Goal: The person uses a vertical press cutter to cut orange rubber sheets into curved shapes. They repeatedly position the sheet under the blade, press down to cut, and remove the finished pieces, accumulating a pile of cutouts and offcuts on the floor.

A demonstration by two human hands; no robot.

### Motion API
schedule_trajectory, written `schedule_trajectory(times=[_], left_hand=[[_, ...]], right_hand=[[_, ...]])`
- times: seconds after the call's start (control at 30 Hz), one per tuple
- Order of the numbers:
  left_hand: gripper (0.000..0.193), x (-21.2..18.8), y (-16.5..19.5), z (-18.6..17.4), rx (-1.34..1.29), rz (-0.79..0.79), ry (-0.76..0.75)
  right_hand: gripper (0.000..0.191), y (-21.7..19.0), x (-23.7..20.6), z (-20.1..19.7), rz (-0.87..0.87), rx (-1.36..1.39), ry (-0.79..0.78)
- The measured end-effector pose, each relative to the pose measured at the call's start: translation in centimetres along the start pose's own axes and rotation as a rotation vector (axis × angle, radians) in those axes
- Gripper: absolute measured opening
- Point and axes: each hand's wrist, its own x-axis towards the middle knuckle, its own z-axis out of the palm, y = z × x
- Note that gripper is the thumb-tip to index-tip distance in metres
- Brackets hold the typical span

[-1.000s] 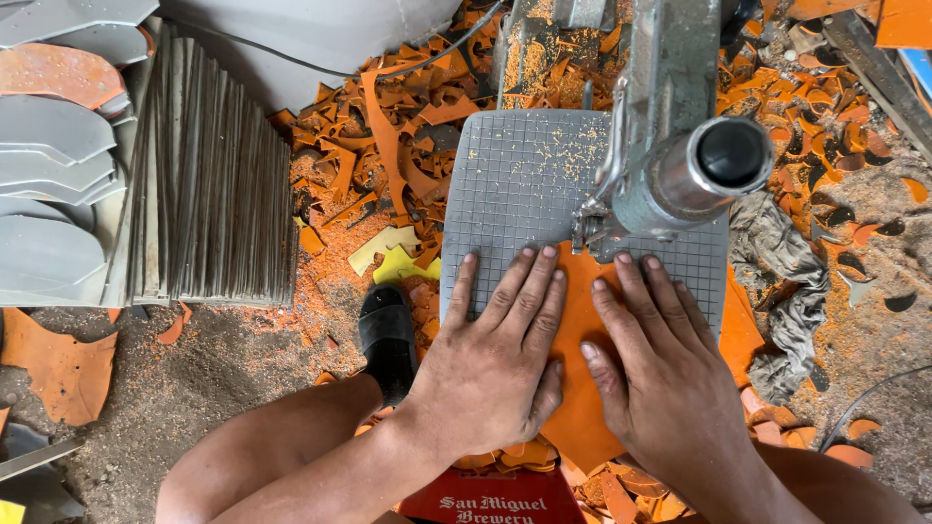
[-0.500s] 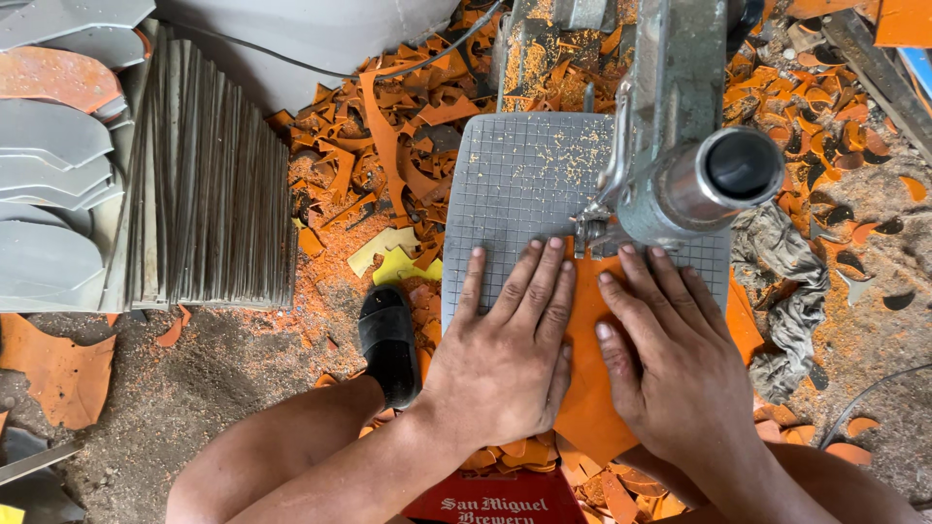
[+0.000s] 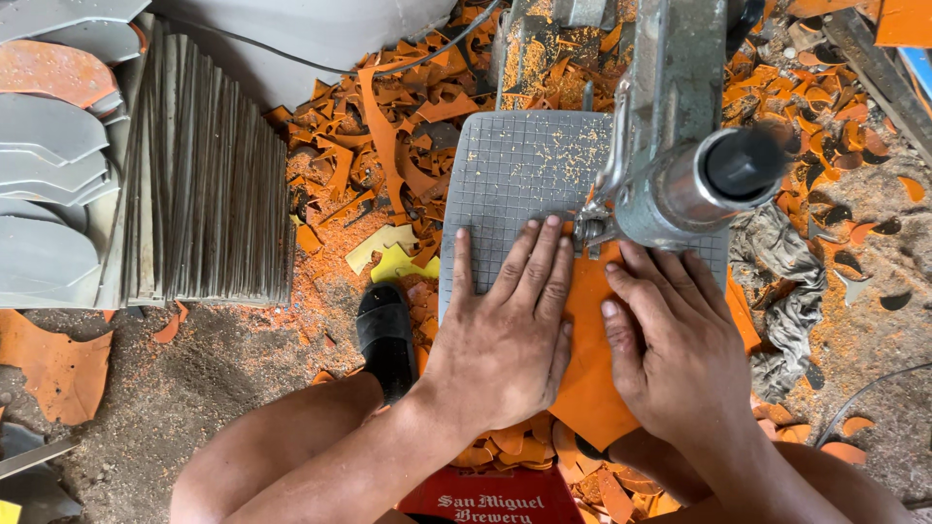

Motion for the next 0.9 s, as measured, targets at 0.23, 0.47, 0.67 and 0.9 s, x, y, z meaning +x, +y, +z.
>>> schedule_trajectory(times=[0.23,0.47,0.67,0.9], left_hand=[[0.072,0.9,0.2,0.1,0.015,-0.056,-0.045],[0.073,1.7,0.3,0.2,0.026,-0.085,-0.067],[0.074,2.3,0.0,0.2,0.028,-0.093,-0.051],[0.087,3.3,-0.4,-0.6,0.009,-0.107,-0.048]], right_hand=[[0.021,0.3,1.2,-0.4,-0.024,0.006,0.02],[0.017,0.9,2.0,-0.8,-0.048,0.068,0.0],[0.017,1.3,2.6,-0.7,-0.05,0.028,0.002],[0.016,2.2,3.0,-0.4,-0.085,0.036,0.028]])
